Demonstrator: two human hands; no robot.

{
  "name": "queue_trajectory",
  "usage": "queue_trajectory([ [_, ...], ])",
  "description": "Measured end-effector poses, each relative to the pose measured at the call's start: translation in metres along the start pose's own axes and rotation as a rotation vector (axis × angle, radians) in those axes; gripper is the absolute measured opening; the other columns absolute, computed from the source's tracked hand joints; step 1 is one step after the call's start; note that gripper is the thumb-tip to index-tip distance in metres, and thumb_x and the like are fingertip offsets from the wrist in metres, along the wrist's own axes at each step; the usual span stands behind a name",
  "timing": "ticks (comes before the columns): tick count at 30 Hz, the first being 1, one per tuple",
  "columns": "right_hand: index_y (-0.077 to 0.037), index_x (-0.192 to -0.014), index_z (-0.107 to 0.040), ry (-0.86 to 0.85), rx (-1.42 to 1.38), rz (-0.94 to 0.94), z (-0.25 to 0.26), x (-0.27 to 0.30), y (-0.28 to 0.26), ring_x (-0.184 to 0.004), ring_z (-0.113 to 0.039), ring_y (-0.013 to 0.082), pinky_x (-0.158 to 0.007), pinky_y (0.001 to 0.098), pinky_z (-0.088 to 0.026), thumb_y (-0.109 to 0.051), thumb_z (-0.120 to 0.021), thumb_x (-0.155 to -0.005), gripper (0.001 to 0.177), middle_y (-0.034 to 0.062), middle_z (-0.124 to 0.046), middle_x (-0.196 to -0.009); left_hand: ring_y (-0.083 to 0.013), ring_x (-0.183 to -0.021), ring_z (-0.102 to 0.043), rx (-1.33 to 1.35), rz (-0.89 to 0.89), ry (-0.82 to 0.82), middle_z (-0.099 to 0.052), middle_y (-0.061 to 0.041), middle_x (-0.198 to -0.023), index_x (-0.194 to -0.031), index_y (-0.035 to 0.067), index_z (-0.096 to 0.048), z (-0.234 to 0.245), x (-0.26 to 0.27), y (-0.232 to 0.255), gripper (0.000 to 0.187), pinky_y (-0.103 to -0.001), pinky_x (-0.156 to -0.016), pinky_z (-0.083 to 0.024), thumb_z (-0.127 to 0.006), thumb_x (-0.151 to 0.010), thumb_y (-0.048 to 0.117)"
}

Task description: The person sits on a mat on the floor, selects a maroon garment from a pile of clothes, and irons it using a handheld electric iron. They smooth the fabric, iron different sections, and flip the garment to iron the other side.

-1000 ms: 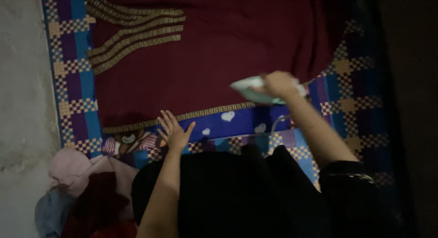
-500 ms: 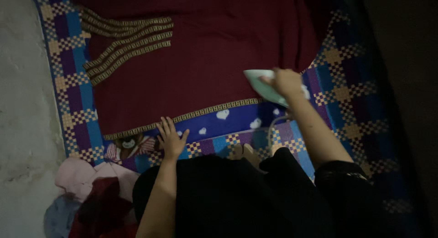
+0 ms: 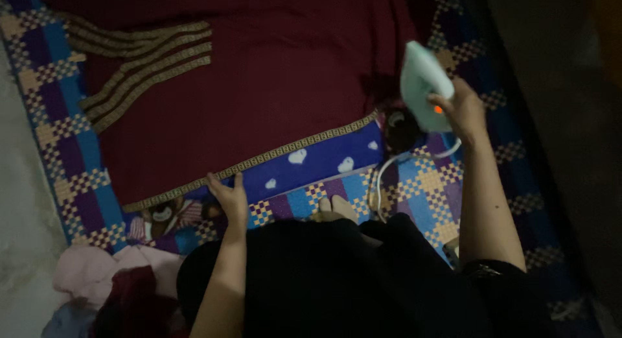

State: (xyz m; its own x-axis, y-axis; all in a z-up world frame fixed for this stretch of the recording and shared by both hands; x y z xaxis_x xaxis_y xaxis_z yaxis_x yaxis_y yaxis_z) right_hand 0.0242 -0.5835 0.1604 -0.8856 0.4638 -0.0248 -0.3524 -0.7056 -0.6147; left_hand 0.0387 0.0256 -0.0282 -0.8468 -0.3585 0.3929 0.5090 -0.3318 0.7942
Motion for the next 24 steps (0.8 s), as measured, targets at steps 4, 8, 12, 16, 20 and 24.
queue_trajectory([
  [4, -0.006, -0.119, -0.063, 0.222, -0.229, -0.228, 0.023, 0.024, 0.045, -0.077, -0.065, 0.0179, -0.063, 0.0337, -0.051, -0.014, -0.079, -0.093, 0.031, 0.0061, -0.07, -0.095, -0.0385, -0.152, -0.023, 0.249, -0.064, 0.091, -0.015, -0.026, -0.165, -0.161, 0.001, -0.001, 0.005, 0.012, 0.027, 0.092, -0.048, -0.125, -0.023, -0.065, -0.096, 0.016],
  [8, -0.004, -0.119, -0.058, 0.386, -0.493, -0.166, 0.002, 0.023, 0.116, -0.079, -0.058, 0.0136, -0.066, 0.0292, -0.048, -0.008, -0.077, -0.095, 0.03, 0.0029, -0.064, -0.097, -0.0337, -0.144, -0.041, 0.535, 0.114, 0.078, -0.029, -0.02, -0.158, -0.16, 0.004, -0.007, -0.001, 0.014, 0.015, 0.087, -0.042, -0.119, -0.039, -0.063, -0.095, 0.014],
  [12, -0.006, -0.125, -0.055, 0.415, -0.783, -0.012, -0.032, 0.036, 0.168, -0.104, -0.061, 0.0123, -0.089, 0.0264, -0.052, -0.011, -0.074, -0.106, 0.027, 0.0038, -0.061, -0.115, -0.0345, -0.138, -0.05, 0.724, 0.133, 0.008, -0.047, -0.022, -0.149, -0.157, -0.006, -0.033, -0.007, 0.006, -0.002, 0.067, -0.041, -0.117, -0.043, -0.058, -0.096, 0.006],
  [16, -0.005, -0.131, -0.051, 0.449, -0.753, -0.079, -0.045, 0.053, 0.18, -0.111, -0.06, 0.0137, -0.092, 0.028, -0.051, -0.014, -0.071, -0.106, 0.034, 0.0055, -0.059, -0.122, -0.0327, -0.136, -0.048, 0.781, 0.261, 0.012, -0.052, -0.023, -0.14, -0.15, -0.007, -0.033, -0.011, -0.003, -0.026, 0.063, -0.038, -0.119, -0.039, -0.062, -0.096, 0.008],
  [20, -0.004, -0.135, -0.048, 0.436, -0.743, -0.14, -0.055, 0.062, 0.184, -0.11, -0.057, 0.0176, -0.092, 0.0324, -0.049, -0.016, -0.07, -0.106, 0.039, 0.0099, -0.058, -0.124, -0.0336, -0.138, -0.055, 0.916, 0.3, -0.023, -0.053, -0.025, -0.141, -0.149, -0.016, -0.03, -0.019, -0.014, -0.039, 0.064, -0.041, -0.121, -0.042, -0.058, -0.098, 0.009],
  [24, -0.002, -0.141, -0.042, 0.564, -0.619, -0.047, -0.06, 0.067, 0.197, -0.125, -0.055, 0.0238, -0.108, 0.0373, -0.045, -0.017, -0.069, -0.109, 0.044, 0.0136, -0.056, -0.135, -0.0362, -0.14, -0.052, 0.94, 0.473, -0.07, -0.045, -0.026, -0.147, -0.154, -0.013, -0.029, -0.03, -0.01, -0.031, 0.063, -0.044, -0.12, -0.045, -0.051, -0.102, 0.015],
])
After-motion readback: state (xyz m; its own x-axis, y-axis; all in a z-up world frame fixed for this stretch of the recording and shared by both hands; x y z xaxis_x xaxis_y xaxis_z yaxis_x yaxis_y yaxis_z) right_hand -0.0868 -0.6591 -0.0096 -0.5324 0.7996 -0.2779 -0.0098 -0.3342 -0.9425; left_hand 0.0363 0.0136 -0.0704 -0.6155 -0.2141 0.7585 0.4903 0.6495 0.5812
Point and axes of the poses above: each hand's wrist, its own x-axis away from the middle knuckle, its own z-axis out of the back of the hand, y = z × x, the point moved 9 cm from there along -x, towards the middle knuckle
